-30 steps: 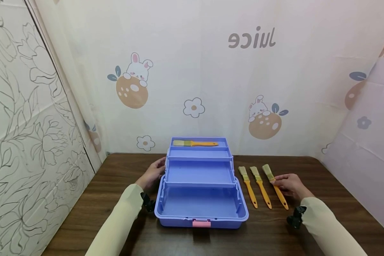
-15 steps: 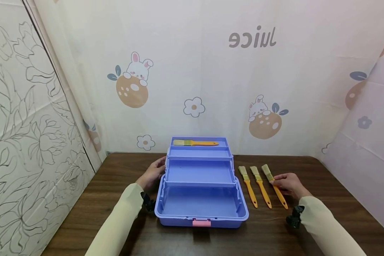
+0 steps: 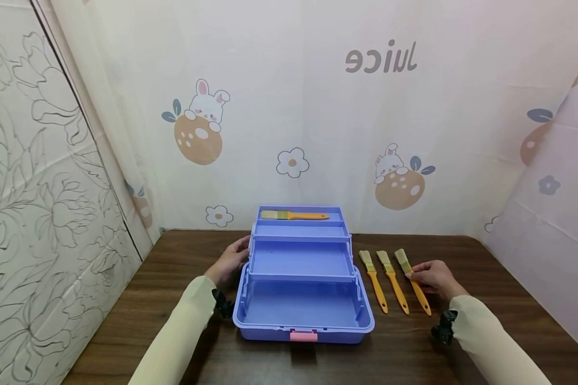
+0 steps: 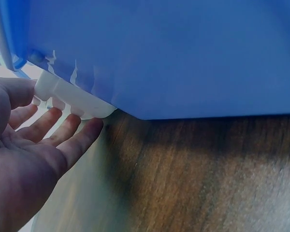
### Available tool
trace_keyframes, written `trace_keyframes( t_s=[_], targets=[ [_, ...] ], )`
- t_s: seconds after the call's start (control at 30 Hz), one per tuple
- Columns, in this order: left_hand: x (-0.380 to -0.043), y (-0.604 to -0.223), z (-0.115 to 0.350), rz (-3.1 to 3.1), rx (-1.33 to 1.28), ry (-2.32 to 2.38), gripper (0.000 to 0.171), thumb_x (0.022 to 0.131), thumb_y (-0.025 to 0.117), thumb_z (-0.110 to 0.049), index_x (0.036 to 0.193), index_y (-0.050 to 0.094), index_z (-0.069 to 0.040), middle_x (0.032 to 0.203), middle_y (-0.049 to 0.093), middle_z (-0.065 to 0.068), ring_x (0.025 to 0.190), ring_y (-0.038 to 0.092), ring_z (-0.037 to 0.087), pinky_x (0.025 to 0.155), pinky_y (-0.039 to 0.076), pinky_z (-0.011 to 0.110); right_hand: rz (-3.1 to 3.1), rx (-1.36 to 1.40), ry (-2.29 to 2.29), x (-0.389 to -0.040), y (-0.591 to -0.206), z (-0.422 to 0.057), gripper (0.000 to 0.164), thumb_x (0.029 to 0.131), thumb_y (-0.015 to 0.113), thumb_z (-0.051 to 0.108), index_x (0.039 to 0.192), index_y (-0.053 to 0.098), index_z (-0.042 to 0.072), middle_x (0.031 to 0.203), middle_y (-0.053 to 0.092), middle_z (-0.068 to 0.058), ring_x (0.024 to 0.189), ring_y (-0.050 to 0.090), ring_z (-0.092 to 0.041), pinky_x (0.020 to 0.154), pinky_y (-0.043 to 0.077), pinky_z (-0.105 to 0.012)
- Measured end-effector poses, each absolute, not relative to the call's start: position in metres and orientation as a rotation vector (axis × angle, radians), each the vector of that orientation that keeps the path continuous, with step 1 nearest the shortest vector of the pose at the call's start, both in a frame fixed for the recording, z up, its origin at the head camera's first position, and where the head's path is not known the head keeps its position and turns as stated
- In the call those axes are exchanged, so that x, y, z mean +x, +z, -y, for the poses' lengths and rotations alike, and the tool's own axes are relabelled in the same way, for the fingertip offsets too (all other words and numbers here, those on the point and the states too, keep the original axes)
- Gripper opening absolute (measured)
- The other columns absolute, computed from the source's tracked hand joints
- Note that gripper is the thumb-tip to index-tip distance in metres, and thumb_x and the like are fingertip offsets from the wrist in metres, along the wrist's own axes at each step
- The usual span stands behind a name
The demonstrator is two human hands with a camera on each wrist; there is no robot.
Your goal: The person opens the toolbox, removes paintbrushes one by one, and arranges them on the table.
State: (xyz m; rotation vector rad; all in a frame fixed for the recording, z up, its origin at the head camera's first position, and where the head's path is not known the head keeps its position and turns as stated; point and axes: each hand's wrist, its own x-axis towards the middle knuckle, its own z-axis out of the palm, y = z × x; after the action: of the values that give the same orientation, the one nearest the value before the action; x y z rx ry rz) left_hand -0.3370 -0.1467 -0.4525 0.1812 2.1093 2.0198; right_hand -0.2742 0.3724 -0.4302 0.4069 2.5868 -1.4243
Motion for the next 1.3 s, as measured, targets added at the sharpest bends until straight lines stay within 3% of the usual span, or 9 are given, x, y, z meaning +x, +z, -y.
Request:
trace_keyframes(
  t_s=[0.6, 0.9, 1.3],
  targets=[
    [-0.3371, -0.4494, 0.1465, -2.109, 0.164, 2.015, 0.050, 0.101, 0.044, -0.007, 0.148, 0.028, -0.001, 0.139, 0.042, 0.020, 0.119, 0.047, 0.031, 0.092, 0.047, 0.038, -2.610, 0.428, -1.377, -0.2751, -0.4299, -0.3708, 0.028, 0.088, 0.068, 0.011, 0.100, 0.061, -0.013, 0.084, 0.063, -0.012, 0.072, 0.060, -0.020, 0.067, 0.056, -0.042],
    [-0.3396, -0.4507, 0.1454, -2.077, 0.123, 2.027, 0.051, 0.101, 0.045, -0.009, 0.148, 0.028, -0.004, 0.139, 0.043, 0.020, 0.123, 0.045, 0.033, 0.099, 0.042, 0.045, -2.613, 0.434, -1.356, -0.2775, -0.4307, -0.3736, 0.028, 0.086, 0.070, 0.012, 0.099, 0.062, -0.011, 0.084, 0.063, -0.010, 0.073, 0.060, -0.021, 0.066, 0.056, -0.040],
    [-0.3388, -0.4506, 0.1453, -2.064, 0.086, 2.035, 0.051, 0.100, 0.047, -0.011, 0.148, 0.031, -0.006, 0.139, 0.044, 0.018, 0.124, 0.046, 0.032, 0.099, 0.042, 0.045, -2.603, 0.476, -1.348, -0.2788, -0.4328, -0.3769, 0.027, 0.085, 0.072, 0.014, 0.094, 0.063, -0.009, 0.083, 0.062, -0.012, 0.071, 0.060, -0.021, 0.065, 0.056, -0.040]
  ],
)
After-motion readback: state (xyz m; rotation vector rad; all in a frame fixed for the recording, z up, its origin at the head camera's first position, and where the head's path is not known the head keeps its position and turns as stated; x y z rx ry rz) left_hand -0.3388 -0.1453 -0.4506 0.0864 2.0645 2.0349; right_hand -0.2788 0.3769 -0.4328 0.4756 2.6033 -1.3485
